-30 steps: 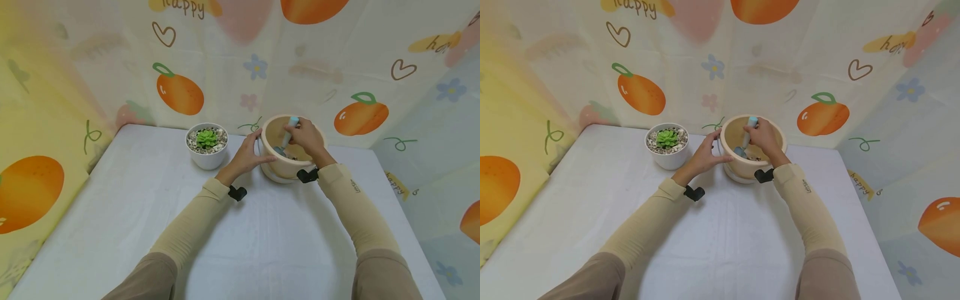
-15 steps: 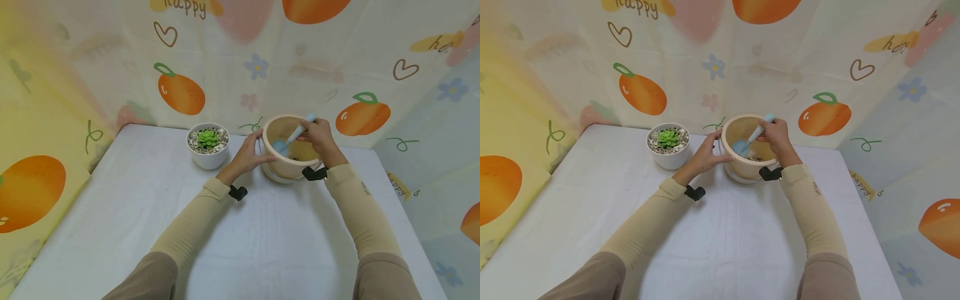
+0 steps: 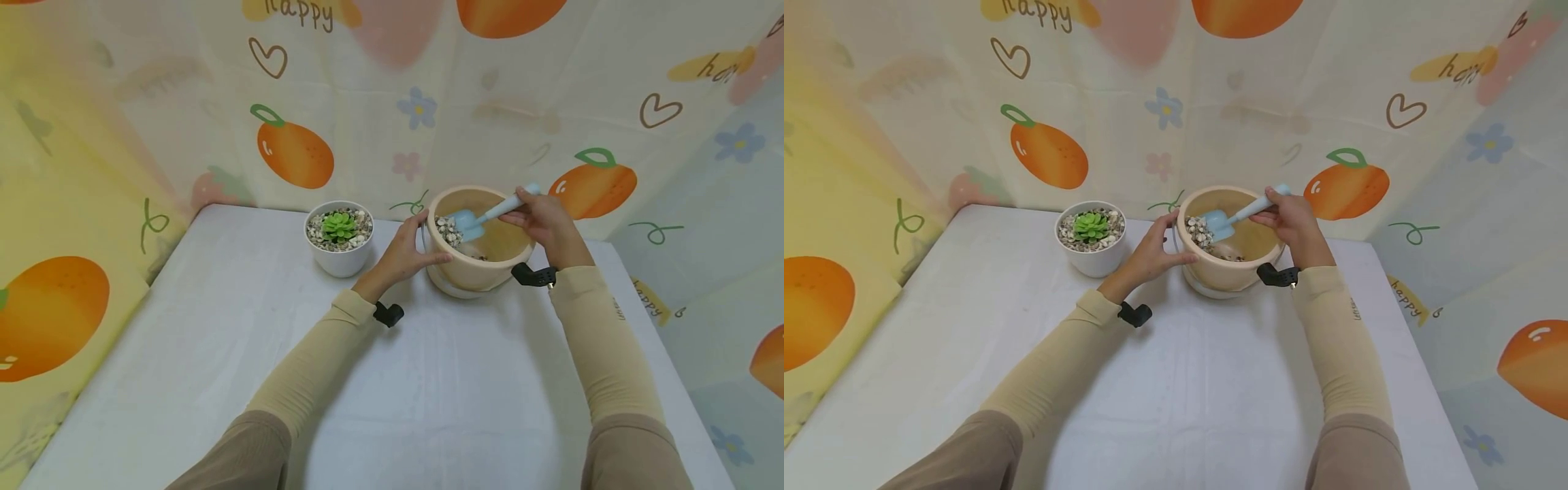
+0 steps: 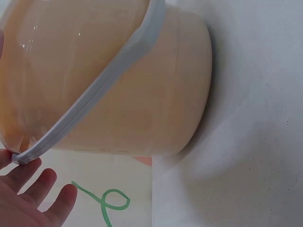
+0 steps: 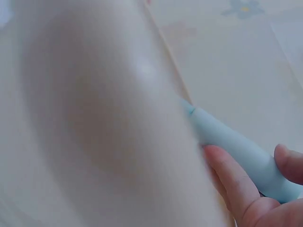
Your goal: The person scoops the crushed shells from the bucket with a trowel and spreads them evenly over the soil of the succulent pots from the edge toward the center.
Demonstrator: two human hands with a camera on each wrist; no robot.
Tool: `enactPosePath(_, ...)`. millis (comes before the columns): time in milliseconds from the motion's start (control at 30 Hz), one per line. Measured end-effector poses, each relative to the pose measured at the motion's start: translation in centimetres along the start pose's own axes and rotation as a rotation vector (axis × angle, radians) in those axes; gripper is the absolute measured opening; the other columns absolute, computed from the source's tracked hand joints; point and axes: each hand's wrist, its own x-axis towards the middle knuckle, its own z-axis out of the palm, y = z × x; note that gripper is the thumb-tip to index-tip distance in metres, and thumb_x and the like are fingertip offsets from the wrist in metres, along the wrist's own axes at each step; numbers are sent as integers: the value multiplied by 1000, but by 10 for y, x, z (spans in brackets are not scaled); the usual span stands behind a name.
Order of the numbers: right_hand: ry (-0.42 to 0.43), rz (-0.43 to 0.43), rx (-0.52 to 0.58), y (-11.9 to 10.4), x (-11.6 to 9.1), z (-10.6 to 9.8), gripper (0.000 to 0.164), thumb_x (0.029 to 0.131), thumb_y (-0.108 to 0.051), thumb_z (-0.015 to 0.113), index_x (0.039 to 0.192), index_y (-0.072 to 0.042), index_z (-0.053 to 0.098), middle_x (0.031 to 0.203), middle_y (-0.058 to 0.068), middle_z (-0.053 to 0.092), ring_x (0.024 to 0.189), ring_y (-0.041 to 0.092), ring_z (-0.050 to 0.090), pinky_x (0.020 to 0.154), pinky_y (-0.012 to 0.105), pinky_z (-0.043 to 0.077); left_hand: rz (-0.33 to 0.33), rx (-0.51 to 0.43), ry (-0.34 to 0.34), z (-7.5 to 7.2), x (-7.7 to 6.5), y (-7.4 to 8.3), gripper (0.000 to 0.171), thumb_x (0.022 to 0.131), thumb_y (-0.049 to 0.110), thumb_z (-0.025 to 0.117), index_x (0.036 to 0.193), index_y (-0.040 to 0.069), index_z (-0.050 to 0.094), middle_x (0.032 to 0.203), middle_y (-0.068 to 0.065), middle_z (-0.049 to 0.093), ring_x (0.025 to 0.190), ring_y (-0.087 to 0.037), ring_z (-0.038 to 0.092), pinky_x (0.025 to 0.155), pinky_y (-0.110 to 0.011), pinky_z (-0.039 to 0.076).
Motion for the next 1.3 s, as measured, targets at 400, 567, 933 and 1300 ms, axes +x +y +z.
enactPosePath(400, 20, -12, 125, -13, -11, -15, 10, 93, -14, 59, 96, -4, 59, 86, 17, 69, 81, 29, 73, 80, 43, 56, 18, 29, 9, -1, 0, -1, 104, 77, 40, 82, 155, 7, 21, 155, -12, 34, 146, -26, 30, 120, -43, 27)
enactPosePath(567, 41, -4, 192, -12, -12, -17, 12, 92, -12, 62, 100, -4, 58, 88, 19, 68, 83, 31, 72, 83, 45, 55, 41, 38, 21, -5, 0, 1, 99, 76, 38, 83, 152, 7, 28, 152, -11, 38, 143, -26, 33, 119, -43, 29)
enactPosePath(933, 18, -43, 258, -7, -16, -18, 13, 91, -12, 64, 98, -4, 57, 88, 17, 68, 85, 30, 72, 78, 44, 58, 58, 43, 24, -8, -1, 1, 91, 77, 36, 82, 149, 6, 35, 149, -11, 42, 138, -26, 38, 116, -43, 33)
enactPosePath(1300, 11, -68, 284, -5, -19, -17, 13, 91, -12, 64, 99, -4, 57, 89, 16, 66, 88, 30, 72, 80, 45, 57, 48, 53, 29, -10, 1, -1, 90, 77, 39, 82, 148, 7, 37, 148, -10, 43, 138, -27, 39, 115, -45, 34)
